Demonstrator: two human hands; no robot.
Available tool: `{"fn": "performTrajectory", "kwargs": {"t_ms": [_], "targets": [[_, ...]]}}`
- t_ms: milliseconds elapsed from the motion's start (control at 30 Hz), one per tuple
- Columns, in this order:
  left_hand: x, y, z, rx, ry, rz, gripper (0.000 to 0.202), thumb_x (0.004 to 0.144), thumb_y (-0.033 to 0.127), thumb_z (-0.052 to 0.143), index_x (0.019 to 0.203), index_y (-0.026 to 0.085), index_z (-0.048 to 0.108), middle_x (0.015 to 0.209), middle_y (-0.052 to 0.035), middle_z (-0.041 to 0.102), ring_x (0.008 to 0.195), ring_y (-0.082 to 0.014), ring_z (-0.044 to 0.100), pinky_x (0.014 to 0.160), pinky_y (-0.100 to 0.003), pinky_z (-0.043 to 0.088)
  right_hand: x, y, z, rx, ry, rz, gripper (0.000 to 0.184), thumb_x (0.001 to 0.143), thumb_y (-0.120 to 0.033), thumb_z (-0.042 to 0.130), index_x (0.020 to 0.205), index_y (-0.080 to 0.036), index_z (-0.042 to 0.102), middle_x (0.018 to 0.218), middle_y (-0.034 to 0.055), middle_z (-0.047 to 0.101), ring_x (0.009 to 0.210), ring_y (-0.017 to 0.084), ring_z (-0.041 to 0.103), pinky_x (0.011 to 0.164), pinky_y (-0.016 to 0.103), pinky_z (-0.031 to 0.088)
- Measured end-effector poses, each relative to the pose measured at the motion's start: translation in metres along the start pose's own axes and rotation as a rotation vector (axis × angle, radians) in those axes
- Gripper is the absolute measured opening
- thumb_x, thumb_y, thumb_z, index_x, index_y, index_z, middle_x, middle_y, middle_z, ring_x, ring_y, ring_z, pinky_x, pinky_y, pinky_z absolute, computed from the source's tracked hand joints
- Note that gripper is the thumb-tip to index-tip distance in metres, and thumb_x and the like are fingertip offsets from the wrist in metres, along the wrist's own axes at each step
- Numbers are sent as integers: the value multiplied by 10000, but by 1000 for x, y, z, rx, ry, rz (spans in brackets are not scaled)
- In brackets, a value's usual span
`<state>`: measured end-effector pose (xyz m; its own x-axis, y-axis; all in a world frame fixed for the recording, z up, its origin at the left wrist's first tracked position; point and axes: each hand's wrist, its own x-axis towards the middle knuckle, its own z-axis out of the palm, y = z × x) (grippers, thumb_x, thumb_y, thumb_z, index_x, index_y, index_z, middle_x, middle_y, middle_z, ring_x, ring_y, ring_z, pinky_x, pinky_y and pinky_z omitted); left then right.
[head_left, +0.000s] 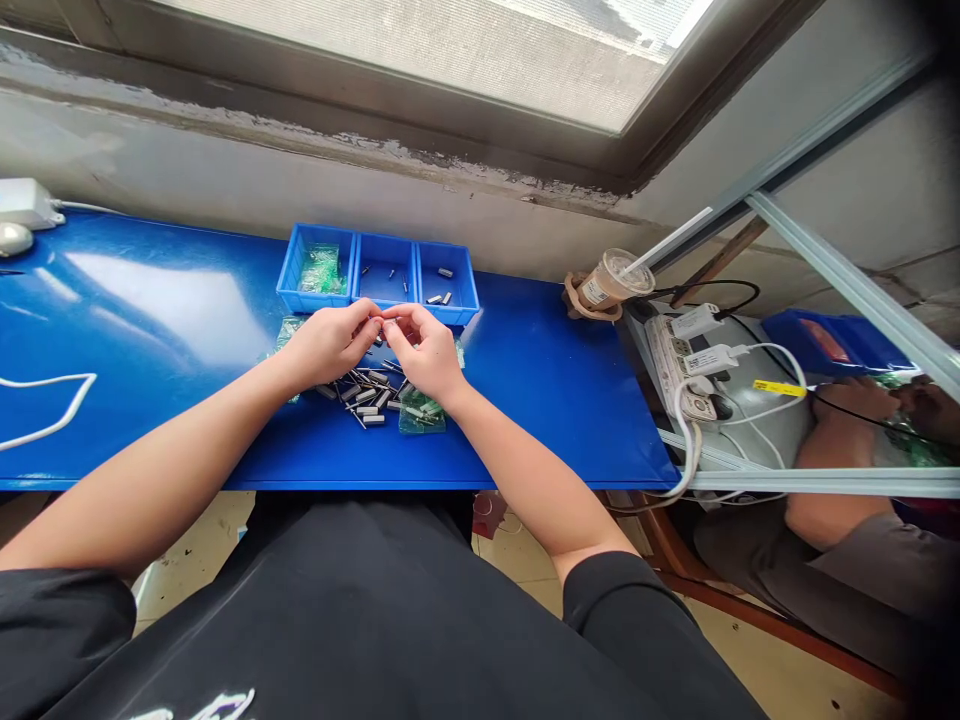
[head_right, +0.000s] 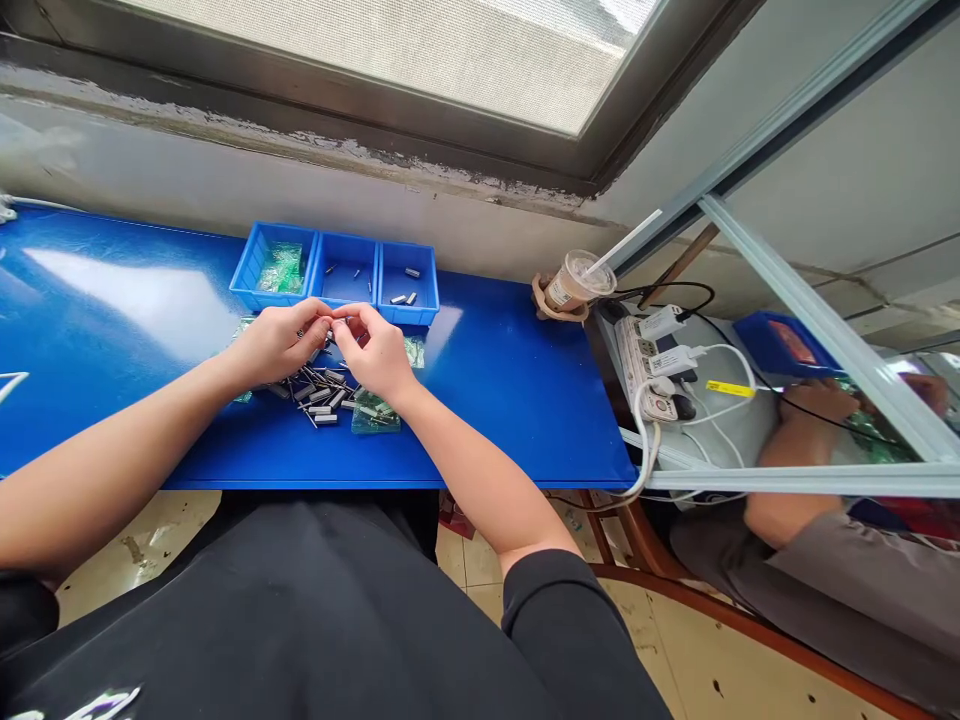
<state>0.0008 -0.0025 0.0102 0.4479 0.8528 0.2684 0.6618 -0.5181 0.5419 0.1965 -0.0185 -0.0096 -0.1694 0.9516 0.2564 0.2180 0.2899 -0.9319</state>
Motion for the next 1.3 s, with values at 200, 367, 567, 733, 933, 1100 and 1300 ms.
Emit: {"fn": "performTrajectory", "kwargs": {"t_ms": [200,367,567,733,933,1100,1300], "targets": [[0,1,0,5,-2,-4,354,1066,479,396,1040,224,639,805,-67,761,688,-235,687,688,-330,485,0,-2,0,-23,-11,2,297,991,-492,642,1120,-233,707,874,15,743,791,165,677,755,331,568],[0,2,-1,9,-11,-12,339,1069,470,398,1034,233,637,816,-66,764,709,-240,694,701,-328,490,-1,-4,-1,-45,-12,-12,284,999,-486,640,1105,-231,707,841,9,731,779,160,667,742,322,561],[1,3,-1,1,-26,-19,349,1057,496,375,1001,238,604,818,-75,748,703,-248,674,703,-341,473,-1,-4,-1,-22,-20,-18,265,989,-446,648,1098,-209,689,828,-3,703,730,135,626,727,303,544],[1,3,-2,9,-31,-21,347,1058,500,369,991,241,590,811,-70,749,700,-241,672,705,-339,482,0,-3,0,-8,-27,-20,289,985,-448,643,1108,-190,684,825,-8,701,721,128,625,728,298,535],[1,3,-2,23,-32,-25,340,1063,487,379,982,237,594,809,-71,750,695,-240,678,700,-336,484,0,-3,0,-8,-39,-21,264,985,-431,643,1103,-196,675,829,-10,707,722,126,627,736,295,535],[2,4,-3,30,-45,-28,334,1067,481,378,970,237,585,797,-67,740,672,-231,662,687,-327,469,0,-2,0,-22,-39,-37,276,994,-440,640,1108,-191,668,809,-19,680,707,124,613,729,298,524],[1,3,-3,53,-48,-28,345,1084,473,391,996,232,622,815,-66,756,691,-232,675,691,-321,470,0,-1,-1,-46,-55,-39,246,1018,-419,631,1122,-197,653,819,-23,665,720,123,614,740,294,525]]}}
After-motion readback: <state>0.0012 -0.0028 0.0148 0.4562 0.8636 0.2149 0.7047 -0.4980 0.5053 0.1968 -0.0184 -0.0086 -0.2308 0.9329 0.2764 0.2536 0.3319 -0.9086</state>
